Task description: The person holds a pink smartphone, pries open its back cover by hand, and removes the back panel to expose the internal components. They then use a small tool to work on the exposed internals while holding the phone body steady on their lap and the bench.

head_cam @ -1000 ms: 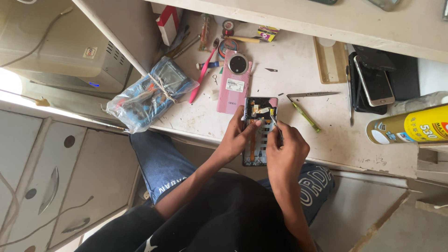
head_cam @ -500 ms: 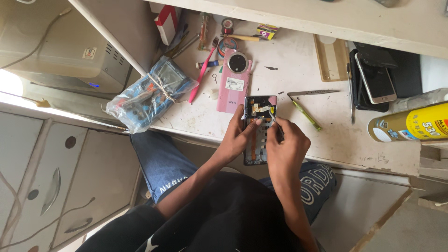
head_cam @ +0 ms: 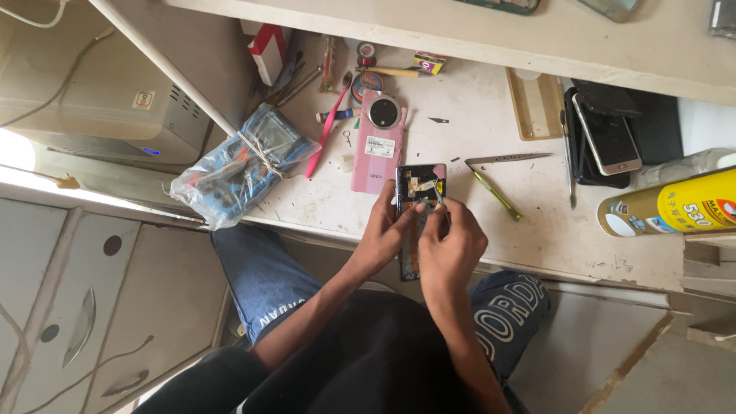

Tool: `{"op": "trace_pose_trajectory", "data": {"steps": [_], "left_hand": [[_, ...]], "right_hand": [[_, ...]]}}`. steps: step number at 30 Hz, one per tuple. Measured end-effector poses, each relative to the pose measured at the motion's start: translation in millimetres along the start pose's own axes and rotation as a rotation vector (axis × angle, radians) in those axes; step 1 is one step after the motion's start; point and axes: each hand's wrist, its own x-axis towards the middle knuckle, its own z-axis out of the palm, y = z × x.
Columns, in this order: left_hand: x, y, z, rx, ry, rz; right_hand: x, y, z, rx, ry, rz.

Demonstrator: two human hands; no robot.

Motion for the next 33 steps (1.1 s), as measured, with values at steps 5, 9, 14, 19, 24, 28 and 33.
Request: {"op": "trace_pose_trajectory", "data": {"steps": [5,9,14,19,24,28,33], "left_hand": [[1,-2,-1,-0.051,-0.026,-0.011],[2,-7,-1,-0.069,-0.013,-0.01],[3,-20,-1,-0.075,0.017,0.045],[3,-26,-1,-0.037,0.044,0.08],[-1,-13,0,-0.014,0.023,0.017],[-3,-3,2,0.001,0.004,-0.019],[-2,-5,2,0.005,0.014,0.034]], "right_hand": [[-6,7,13,-0.03,0.062,-0.07],[-9,9,19,-0.05,0.071,-0.075],[-16,8,24,-0.048,0.057,-0.074],[-17,5,27,-0.047,0.055,-0.041],[6,8,4,0.014,-0.044,0.014],[31,15,-16,0.001,-0.184,0.114],[27,10,-5,-0.023,-0.148,0.092]]}}
